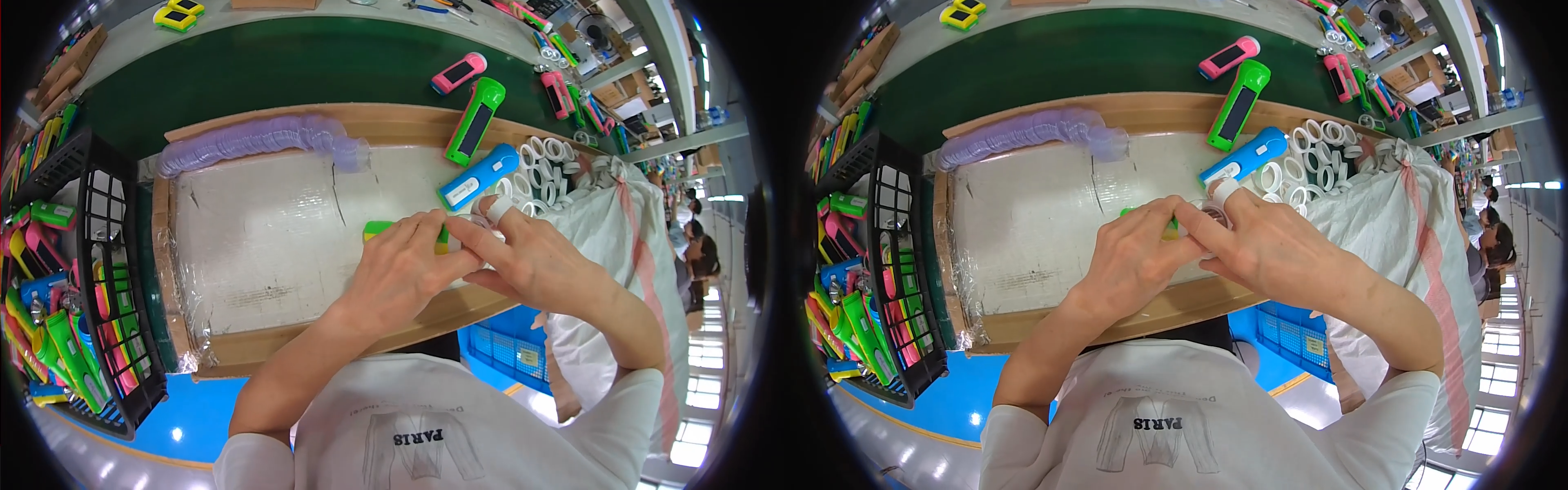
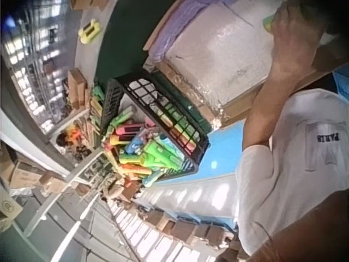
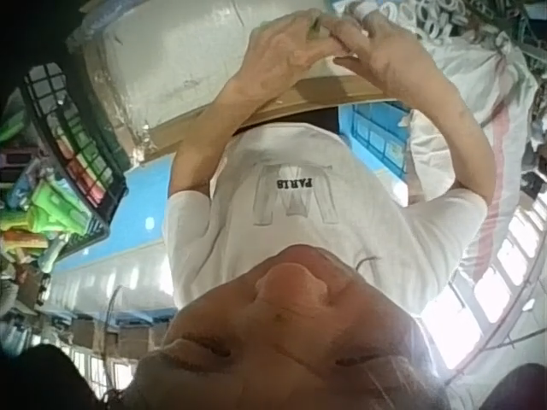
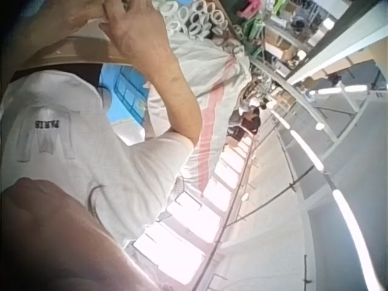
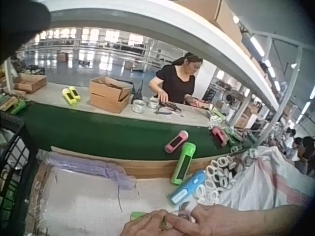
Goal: Assembling plastic flashlights by attaching components like lenses and rings.
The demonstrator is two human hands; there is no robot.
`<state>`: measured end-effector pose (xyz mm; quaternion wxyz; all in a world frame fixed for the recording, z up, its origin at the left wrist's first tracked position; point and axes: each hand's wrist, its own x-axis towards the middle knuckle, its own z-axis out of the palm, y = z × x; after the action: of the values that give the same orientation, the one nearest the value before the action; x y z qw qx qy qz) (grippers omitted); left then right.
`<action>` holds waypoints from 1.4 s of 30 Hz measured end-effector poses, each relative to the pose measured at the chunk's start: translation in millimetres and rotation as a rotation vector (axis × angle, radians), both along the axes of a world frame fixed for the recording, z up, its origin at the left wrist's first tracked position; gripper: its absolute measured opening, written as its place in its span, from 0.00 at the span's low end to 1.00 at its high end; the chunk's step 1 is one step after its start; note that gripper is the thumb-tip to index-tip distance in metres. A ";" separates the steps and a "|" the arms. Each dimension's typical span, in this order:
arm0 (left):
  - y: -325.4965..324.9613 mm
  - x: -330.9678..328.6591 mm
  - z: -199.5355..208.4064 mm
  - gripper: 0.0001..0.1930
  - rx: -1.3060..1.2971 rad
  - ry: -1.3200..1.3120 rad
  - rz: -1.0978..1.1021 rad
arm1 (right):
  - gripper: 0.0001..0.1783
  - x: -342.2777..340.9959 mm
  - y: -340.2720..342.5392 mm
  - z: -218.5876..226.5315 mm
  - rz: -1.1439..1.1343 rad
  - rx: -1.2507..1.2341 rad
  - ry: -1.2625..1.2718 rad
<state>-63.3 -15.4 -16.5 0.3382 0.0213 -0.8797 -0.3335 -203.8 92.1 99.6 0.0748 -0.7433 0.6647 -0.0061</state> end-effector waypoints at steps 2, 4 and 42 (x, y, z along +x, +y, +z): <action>3.3 -3.2 -1.8 0.15 -0.039 0.025 0.008 | 0.31 -0.2 2.5 -3.6 -0.077 -0.026 -0.074; 7.7 -7.0 4.0 0.15 -0.068 0.082 0.119 | 0.31 -0.9 8.4 -11.4 -0.234 -0.094 -0.218; -12.6 -11.8 25.4 0.39 0.115 -0.503 0.038 | 0.16 -50.5 -26.4 -66.9 -0.560 -0.320 -0.751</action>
<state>-75.1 -27.9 8.9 0.1134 0.1392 -0.9152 -0.3608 -254.3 65.7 32.7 0.1895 -0.4849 0.7567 -0.3954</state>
